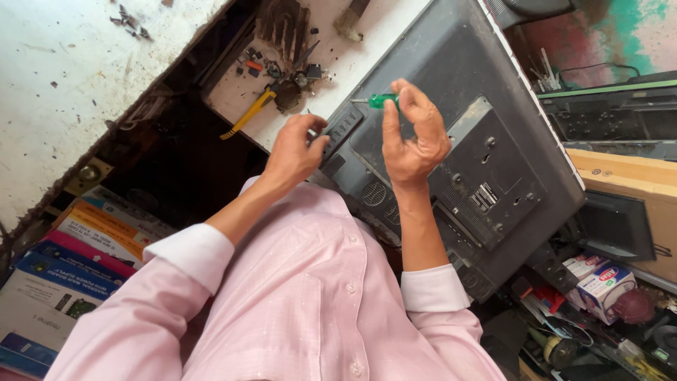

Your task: The person removes the back cover of a CRT television, adjusts internal wiring, and then reattaches the cover using a screwdriver. The person secures multiple screws into the back panel to complete the reassembly.

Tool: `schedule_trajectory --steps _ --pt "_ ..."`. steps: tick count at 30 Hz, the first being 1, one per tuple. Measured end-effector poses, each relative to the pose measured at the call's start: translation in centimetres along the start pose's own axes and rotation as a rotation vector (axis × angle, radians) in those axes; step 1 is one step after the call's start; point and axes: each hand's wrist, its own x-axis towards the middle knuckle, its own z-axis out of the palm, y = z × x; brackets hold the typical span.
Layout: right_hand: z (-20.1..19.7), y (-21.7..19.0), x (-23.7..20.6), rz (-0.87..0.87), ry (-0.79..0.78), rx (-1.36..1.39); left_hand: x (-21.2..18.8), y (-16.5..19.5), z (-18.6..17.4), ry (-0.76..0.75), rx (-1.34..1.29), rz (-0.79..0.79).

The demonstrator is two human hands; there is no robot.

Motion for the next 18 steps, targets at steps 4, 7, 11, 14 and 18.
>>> schedule_trajectory --steps 4,7,11,14,18 --pt "0.3 -0.6 0.4 -0.091 0.092 -0.166 1.0 1.0 1.2 0.019 0.126 0.132" --pt "0.4 -0.6 0.3 -0.036 0.068 -0.058 1.8 1.6 2.2 0.036 0.182 0.142" --pt "0.1 -0.3 0.1 0.004 0.04 0.006 2.6 1.9 3.1 0.062 0.275 0.114" --pt "0.0 -0.1 0.0 -0.007 0.09 -0.136 3.1 1.8 3.4 0.056 0.298 0.085" --pt "0.1 0.0 -0.1 0.191 0.029 0.17 3.5 1.5 3.9 0.039 0.307 0.029"
